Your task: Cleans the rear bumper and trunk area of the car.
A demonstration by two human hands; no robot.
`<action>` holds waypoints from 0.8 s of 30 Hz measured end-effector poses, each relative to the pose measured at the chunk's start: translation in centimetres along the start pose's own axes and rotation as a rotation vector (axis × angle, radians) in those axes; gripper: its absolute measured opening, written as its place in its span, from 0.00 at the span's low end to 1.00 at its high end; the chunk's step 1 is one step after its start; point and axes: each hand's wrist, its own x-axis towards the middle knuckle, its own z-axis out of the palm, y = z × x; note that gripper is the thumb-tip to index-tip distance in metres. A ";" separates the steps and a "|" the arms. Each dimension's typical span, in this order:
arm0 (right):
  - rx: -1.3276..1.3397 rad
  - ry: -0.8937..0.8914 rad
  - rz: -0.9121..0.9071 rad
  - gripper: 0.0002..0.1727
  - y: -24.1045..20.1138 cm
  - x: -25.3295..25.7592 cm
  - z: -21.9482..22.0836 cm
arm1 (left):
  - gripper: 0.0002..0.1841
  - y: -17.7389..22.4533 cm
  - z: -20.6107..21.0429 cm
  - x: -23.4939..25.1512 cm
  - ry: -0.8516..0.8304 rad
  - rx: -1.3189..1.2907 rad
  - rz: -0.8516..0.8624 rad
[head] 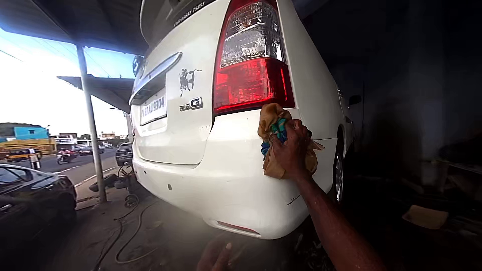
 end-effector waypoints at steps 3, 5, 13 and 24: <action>0.040 -0.038 -0.207 0.21 1.7 -7.0 -0.9 | 0.41 1.7 4.9 2.4 0.087 0.023 -0.032; 0.091 -0.002 -0.262 0.18 3.4 -8.6 -0.5 | 0.42 2.8 7.5 3.0 0.168 0.069 -0.010; 0.351 -0.215 -0.247 0.24 7.8 7.8 0.7 | 0.49 1.1 9.6 4.2 0.327 0.321 0.094; 0.440 -0.309 -0.228 0.21 12.6 11.5 0.3 | 0.39 0.7 8.7 5.3 0.340 0.436 0.122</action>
